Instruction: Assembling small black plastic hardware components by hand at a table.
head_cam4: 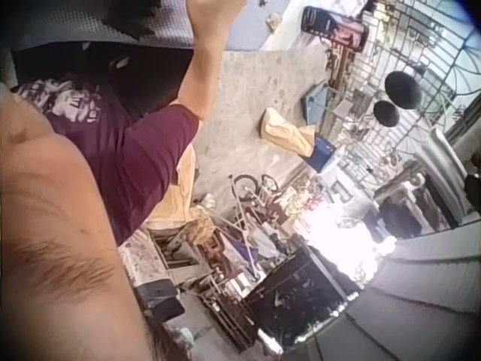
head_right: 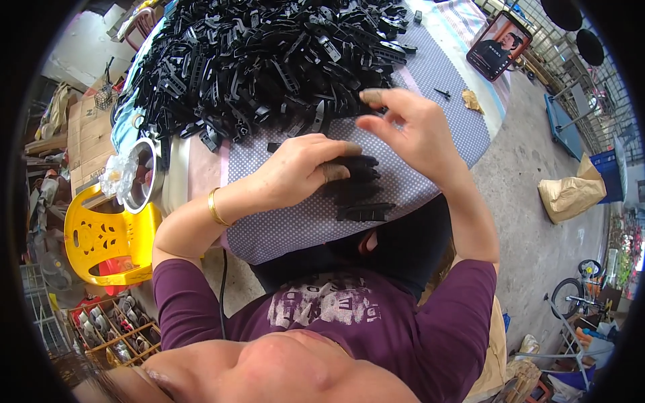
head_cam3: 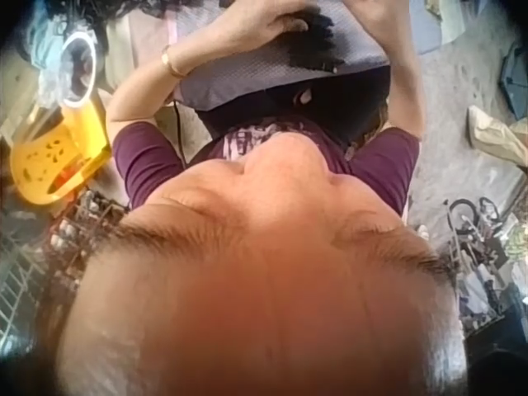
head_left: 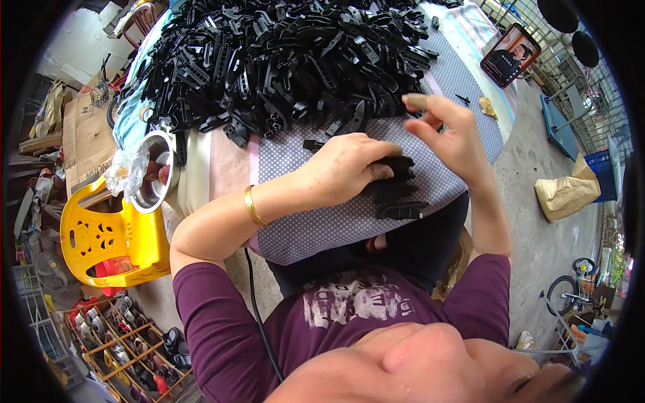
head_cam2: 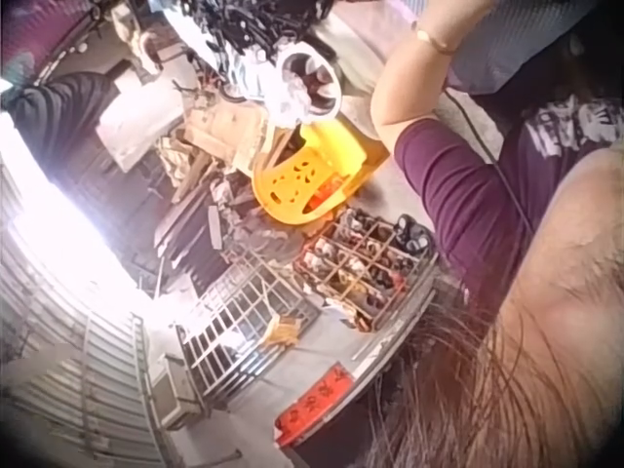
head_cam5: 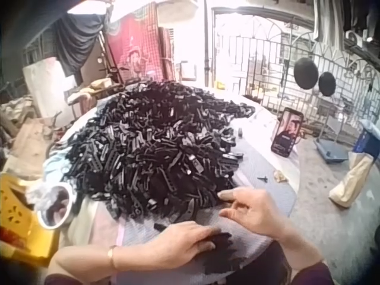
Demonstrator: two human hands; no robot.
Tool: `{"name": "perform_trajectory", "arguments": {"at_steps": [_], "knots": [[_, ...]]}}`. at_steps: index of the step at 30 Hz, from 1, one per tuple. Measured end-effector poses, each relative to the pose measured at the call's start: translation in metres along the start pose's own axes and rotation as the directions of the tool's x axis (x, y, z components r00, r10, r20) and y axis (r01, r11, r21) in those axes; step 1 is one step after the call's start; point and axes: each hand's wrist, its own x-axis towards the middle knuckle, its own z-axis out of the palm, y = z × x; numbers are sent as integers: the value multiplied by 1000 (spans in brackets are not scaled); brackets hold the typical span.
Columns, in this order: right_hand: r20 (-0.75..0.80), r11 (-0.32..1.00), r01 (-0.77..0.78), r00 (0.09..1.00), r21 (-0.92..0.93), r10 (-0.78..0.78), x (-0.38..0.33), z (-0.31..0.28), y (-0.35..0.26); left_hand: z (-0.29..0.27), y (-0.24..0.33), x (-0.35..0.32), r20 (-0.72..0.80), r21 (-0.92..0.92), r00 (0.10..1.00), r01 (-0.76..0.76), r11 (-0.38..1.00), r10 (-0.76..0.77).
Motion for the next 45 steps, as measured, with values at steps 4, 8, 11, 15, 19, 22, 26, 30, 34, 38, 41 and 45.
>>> {"name": "perform_trajectory", "arguments": {"at_steps": [4, 8, 11, 15, 19, 22, 26, 30, 34, 38, 41, 45], "knots": [[32, 826, 309, 942, -471, -334, 20, 21, 10, 0, 2, -1, 81, -21, 994, -74, 997, 76], [117, 768, 300, 951, -566, -286, 28, 30, 14, 1, 0, -2, 48, 47, 997, -62, 997, 60], [26, 776, 305, 936, -551, -350, 28, 25, 11, 0, -5, 0, -144, -16, 989, 28, 999, -30], [-166, 787, 322, 869, -527, -466, 24, 14, 5, -7, -3, 4, -323, -106, 936, 110, 988, -139], [-115, 742, 449, 813, -498, -570, 6, 15, -19, -14, -6, 8, -501, 333, 838, -46, 942, 218], [-27, 704, 546, 781, -454, -624, 1, 22, -23, -13, -7, 3, -403, 382, 873, -113, 917, 275], [-119, 838, 514, 835, -184, -538, 3, 23, -14, -9, 0, 4, -426, -44, 905, 0, 999, -19], [-171, 926, 162, 979, 342, -107, -10, 31, -19, -18, -5, 8, -217, -750, 867, 146, 646, -448], [-130, 913, 17, 991, 407, 39, -6, 37, -17, -16, -9, 6, -57, -915, 860, 158, 371, -507], [-138, 989, 56, 990, 140, -36, -5, 44, -10, -16, -13, 5, 59, -997, 933, 72, 21, -355], [-226, 985, 170, 960, 10, -164, -5, 45, -7, -10, -8, 5, -40, -949, 917, 89, 302, -397], [-162, 920, 318, 920, -227, -358, -10, 38, -12, -15, -5, 4, -104, -822, 920, 135, 553, -379]]}}
